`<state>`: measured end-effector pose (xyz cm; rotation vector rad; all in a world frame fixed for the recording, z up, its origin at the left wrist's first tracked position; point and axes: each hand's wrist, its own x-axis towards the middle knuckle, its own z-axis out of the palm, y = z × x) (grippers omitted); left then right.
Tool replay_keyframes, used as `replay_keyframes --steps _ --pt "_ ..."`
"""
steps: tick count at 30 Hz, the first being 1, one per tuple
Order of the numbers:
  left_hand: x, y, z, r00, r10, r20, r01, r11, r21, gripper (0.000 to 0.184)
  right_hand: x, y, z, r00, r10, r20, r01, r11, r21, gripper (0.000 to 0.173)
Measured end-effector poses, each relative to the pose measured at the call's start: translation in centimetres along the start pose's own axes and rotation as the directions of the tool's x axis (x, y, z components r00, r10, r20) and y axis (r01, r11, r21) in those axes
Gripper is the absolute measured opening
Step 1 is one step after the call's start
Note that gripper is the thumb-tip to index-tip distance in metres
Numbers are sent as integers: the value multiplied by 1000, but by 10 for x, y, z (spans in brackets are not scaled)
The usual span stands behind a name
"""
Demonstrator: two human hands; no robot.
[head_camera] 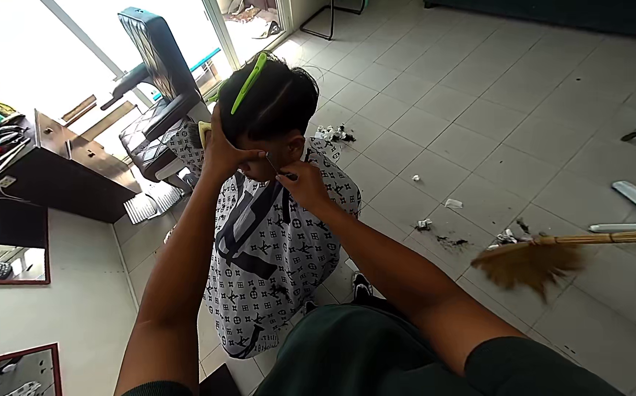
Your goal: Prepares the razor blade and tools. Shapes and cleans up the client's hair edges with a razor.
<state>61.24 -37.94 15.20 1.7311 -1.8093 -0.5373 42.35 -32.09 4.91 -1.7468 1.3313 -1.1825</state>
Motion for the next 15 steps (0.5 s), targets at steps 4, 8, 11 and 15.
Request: replay_keyframes --steps 4,8,11,15 --pt "0 0 4 999 23 -24 -22 999 24 142 2 -3 2 998 57 17 -58 998 27 21" --pt "-1 3 3 1000 -2 -19 3 998 56 138 6 -11 -1 998 57 39 -56 998 -8 23" --pt "-2 3 2 1000 6 -19 -5 999 48 136 8 -13 -1 997 48 57 -47 999 -18 22" --pt "-2 3 0 1000 5 -15 -4 998 57 134 9 -15 -2 996 47 79 -44 998 -45 22"
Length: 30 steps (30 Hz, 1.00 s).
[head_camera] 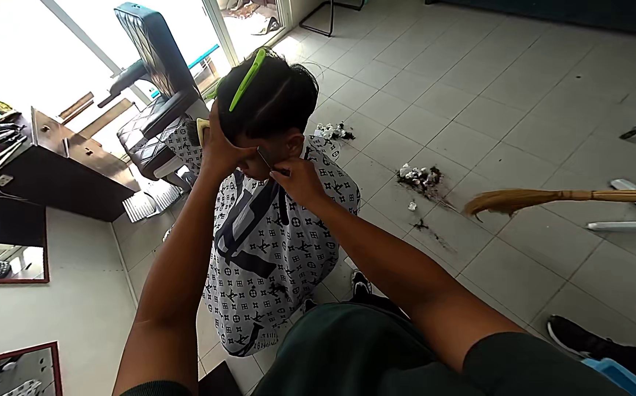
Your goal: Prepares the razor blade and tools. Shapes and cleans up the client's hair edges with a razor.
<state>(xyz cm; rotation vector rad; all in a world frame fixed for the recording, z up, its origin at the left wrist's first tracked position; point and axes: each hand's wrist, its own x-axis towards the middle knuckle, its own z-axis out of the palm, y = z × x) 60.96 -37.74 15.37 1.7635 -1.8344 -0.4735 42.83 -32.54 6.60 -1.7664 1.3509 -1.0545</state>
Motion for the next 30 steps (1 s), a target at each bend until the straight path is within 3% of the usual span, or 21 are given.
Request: replay_keyframes --steps 30 --pt "3 -4 -2 1000 21 22 -21 999 -25 134 1 1 0 999 43 -12 -43 999 17 22"
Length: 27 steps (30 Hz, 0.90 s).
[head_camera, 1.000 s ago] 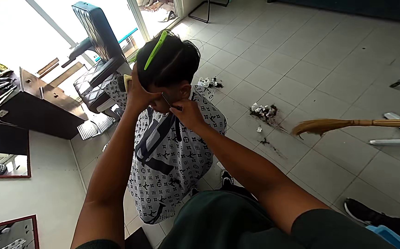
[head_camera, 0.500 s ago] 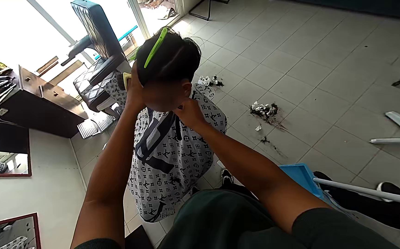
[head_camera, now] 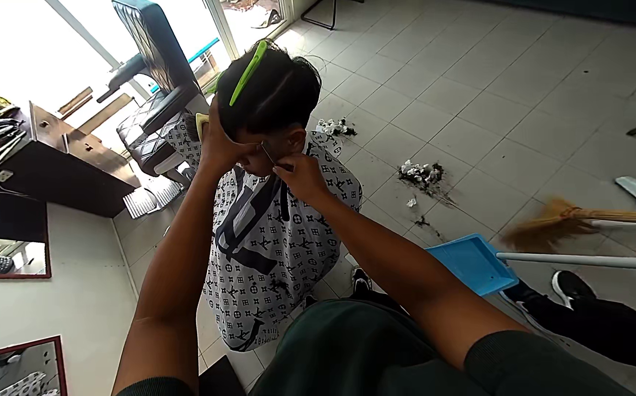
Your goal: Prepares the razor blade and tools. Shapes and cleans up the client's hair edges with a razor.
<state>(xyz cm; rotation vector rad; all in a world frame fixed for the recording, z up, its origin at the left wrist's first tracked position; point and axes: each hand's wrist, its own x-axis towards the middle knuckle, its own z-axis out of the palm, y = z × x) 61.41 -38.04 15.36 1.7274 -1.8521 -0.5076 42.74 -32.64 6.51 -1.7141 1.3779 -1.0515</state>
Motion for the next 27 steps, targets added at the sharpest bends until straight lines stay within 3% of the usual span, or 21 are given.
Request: replay_keyframes --steps 15,18,20,22,23,24,25,26,27 --pt "5 -3 1 1000 -1 10 0 1000 27 134 4 2 3 1000 -8 0 8 1000 -17 22" --pt "-1 -5 -8 999 37 14 -38 999 26 139 -13 0 -3 986 -156 -60 157 988 14 20" --pt "-25 -6 -23 992 93 -81 -101 989 -104 141 -36 6 -18 958 -278 -77 284 955 82 21" --pt "-67 -11 -24 934 226 -278 -314 891 -328 116 -64 20 -36 963 -264 -55 269 943 198 23" --pt "-90 -14 -16 892 301 -337 -435 773 -461 89 -77 26 -44 979 -203 -14 201 953 227 26" --pt "-112 -16 -3 886 342 -313 -463 633 -620 56 -89 30 -51 992 -109 62 95 974 204 28" --pt "-134 -16 11 895 403 -194 -387 480 -787 39 -99 31 -57 986 0 165 -22 991 134 31" --pt "-153 -16 25 867 498 -22 -219 340 -914 49 -107 31 -61 956 93 278 -114 992 60 33" --pt "-169 -16 38 794 596 116 -47 251 -967 62 -116 32 -63 920 126 371 -151 988 38 33"
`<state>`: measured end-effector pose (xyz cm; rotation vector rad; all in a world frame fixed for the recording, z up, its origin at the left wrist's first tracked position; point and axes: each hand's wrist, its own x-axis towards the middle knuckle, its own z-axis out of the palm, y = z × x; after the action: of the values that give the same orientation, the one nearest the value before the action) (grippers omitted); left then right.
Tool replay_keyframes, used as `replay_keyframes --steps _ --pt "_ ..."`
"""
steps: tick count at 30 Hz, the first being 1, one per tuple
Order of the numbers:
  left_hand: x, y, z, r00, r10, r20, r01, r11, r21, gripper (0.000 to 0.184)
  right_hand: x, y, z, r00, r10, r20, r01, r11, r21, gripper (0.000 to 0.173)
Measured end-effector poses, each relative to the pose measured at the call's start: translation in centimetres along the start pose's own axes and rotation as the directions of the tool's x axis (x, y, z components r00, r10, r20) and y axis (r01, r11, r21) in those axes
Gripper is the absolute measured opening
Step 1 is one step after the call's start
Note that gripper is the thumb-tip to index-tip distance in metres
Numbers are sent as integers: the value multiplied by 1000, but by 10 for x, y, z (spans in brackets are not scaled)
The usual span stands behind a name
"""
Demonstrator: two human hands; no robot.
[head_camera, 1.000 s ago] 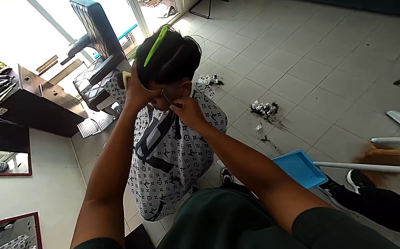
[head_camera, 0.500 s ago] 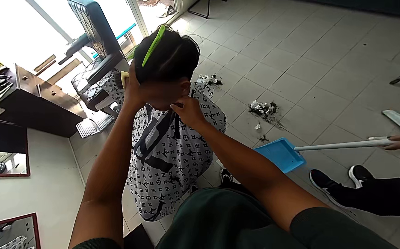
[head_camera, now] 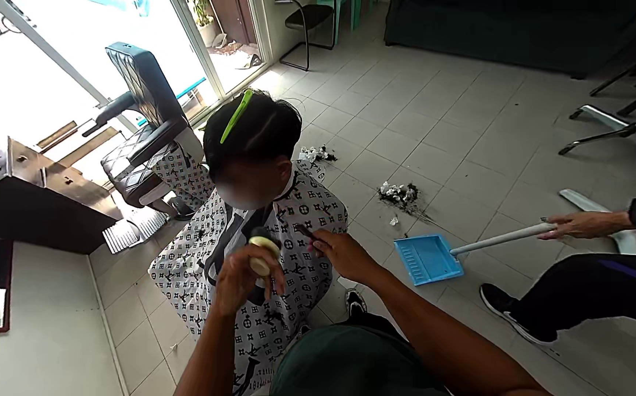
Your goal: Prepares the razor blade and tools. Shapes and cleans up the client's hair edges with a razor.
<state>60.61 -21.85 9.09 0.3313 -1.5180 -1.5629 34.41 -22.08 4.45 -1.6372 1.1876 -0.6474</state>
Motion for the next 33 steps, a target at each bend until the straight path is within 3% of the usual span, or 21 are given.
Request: replay_keyframes --steps 1,2,4,5,6,8,9,12,14,16,18,20,22,24,26,28,30,33 --pt "-8 -11 11 992 -44 117 58 991 -117 68 -10 3 3 997 -35 63 30 996 85 32" --pt "-12 -18 19 980 -47 193 86 977 -196 69 -21 7 7 987 -137 81 106 948 300 29" --pt "-18 -22 29 964 -12 267 99 944 -314 65 -43 12 20 925 -374 68 170 568 805 31" --pt "-21 -19 32 958 0 287 103 933 -346 65 -51 12 26 889 -451 79 132 417 899 32" --pt "-23 -16 33 951 11 308 107 926 -361 65 -57 13 30 884 -453 117 92 412 906 34" --pt "-26 -9 33 937 28 349 116 915 -386 65 -64 16 41 930 -292 223 15 638 770 34" --pt "-25 -6 32 929 35 369 122 912 -393 64 -65 19 47 938 -255 235 -8 663 749 34" --pt "-19 -5 27 913 31 407 136 917 -374 58 -65 19 58 926 -343 157 35 492 870 38" --pt "-13 2 21 914 15 405 119 946 -302 57 -63 7 64 971 -178 161 -1 667 745 35" --pt "4 18 6 940 5 341 35 993 -112 55 -53 0 68 990 1 141 -84 807 585 28" --pt "28 41 -13 987 14 162 -46 979 197 40 -42 1 68 996 15 90 -65 808 585 20" --pt "54 63 -31 997 54 -52 -20 862 507 20 -30 -5 62 999 -14 45 -14 824 567 15" --pt "83 80 -42 975 158 -157 10 675 738 8 -17 -18 52 999 -31 30 13 879 477 21" --pt "115 95 -54 964 211 -162 65 405 912 19 0 -31 44 999 -33 42 17 943 334 28" --pt "146 107 -62 974 152 -169 136 208 969 38 18 -41 40 998 -39 48 25 963 267 31" --pt "171 110 -68 976 37 -213 207 119 971 64 34 -50 41 999 -34 31 21 936 352 28" --pt "186 106 -73 960 -48 -275 278 100 955 90 50 -58 46 1000 19 -11 -11 857 515 22" --pt "195 97 -78 924 -126 -361 368 41 929 115 74 -70 57 986 144 -81 -52 738 673 19"
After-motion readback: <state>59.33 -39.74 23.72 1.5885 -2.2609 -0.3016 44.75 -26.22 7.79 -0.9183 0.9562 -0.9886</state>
